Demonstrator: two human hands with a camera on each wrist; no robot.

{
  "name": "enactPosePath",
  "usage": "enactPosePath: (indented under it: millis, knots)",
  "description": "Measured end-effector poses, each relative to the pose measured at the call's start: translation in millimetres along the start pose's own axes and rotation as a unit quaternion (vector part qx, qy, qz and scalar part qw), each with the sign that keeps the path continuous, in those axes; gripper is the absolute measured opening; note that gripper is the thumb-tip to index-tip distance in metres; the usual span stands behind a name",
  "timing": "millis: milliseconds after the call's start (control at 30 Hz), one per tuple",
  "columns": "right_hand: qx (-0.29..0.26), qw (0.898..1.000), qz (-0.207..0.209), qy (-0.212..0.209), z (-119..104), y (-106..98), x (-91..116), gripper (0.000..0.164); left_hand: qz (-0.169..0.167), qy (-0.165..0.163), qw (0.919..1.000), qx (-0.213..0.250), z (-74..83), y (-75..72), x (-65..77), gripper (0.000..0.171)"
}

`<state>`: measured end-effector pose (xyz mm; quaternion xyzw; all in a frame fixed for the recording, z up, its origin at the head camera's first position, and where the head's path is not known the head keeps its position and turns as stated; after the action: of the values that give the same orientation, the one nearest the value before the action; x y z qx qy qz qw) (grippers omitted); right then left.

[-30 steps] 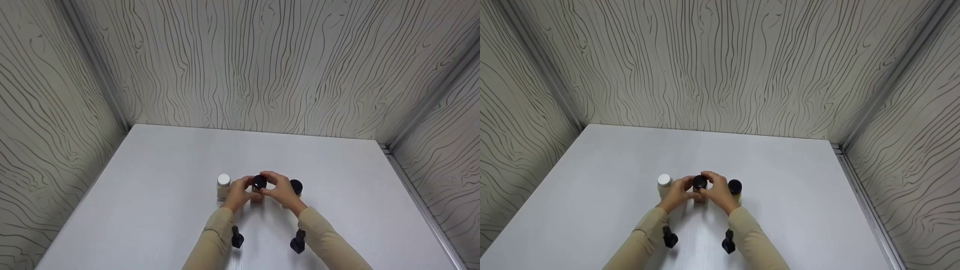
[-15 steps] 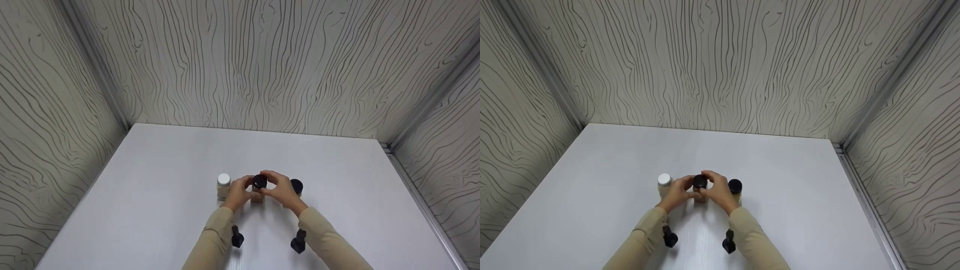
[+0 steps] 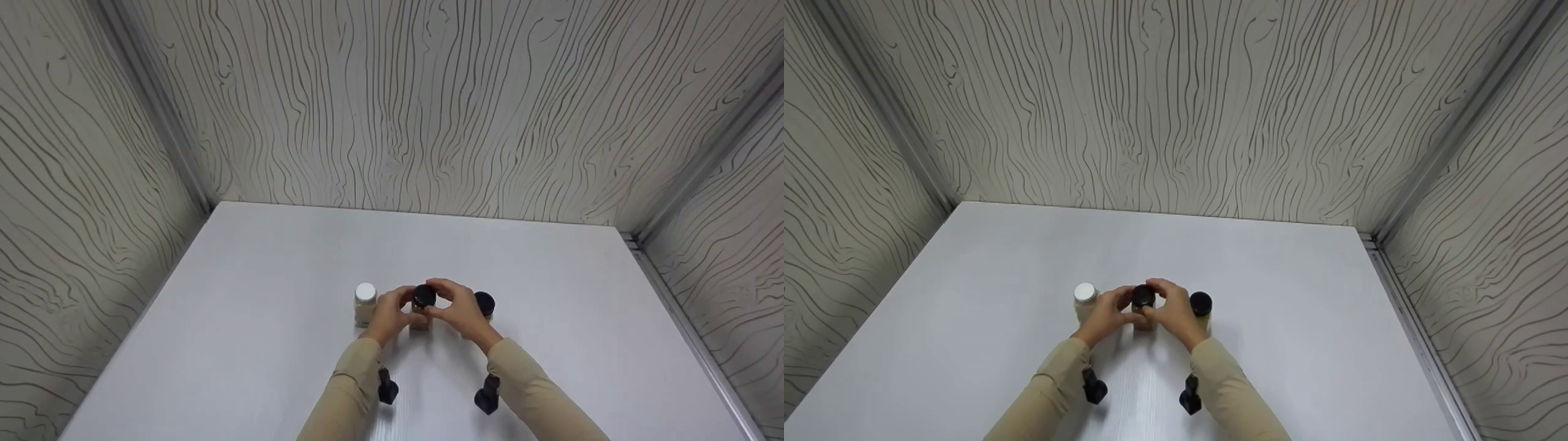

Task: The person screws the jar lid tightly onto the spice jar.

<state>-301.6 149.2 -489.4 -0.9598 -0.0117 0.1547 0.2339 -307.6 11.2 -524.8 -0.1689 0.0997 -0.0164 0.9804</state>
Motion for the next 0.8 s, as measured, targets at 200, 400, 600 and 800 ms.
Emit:
enactPosePath:
  millis: [200,400,600,800]
  knots:
    - [-0.004,1.000,-0.008,0.010,0.4,0.4,0.5,0.052,0.005,0.013,0.9999,-0.004,0.6,-0.5,-0.1,0.052]
    - [-0.022,1.000,-0.013,0.007,-1.2,0.1,1.0,0.052,0.003,0.017,0.9998,-0.001,-0.5,-0.5,0.4,0.052]
    - [-0.016,1.000,-0.004,-0.001,-0.4,-0.8,0.5,0.050,0.001,0.015,0.9999,0.005,-1.0,-0.3,1.5,0.052]
    - [-0.008,1.000,0.006,0.013,-0.3,-1.6,0.5,0.049,0.003,0.014,0.9999,0.005,0.0,-0.4,0.9,0.052]
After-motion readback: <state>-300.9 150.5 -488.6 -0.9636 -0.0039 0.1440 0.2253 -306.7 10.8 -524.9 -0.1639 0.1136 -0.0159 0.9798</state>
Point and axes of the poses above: each hand's wrist, its own x-axis away from the middle knuckle, its own y-axis out of the palm, z = x × y, the point moved 6 cm from there along -x, towards the middle knuckle, and after that the axes turned 12 degrees about z, right-handed, at the moved point
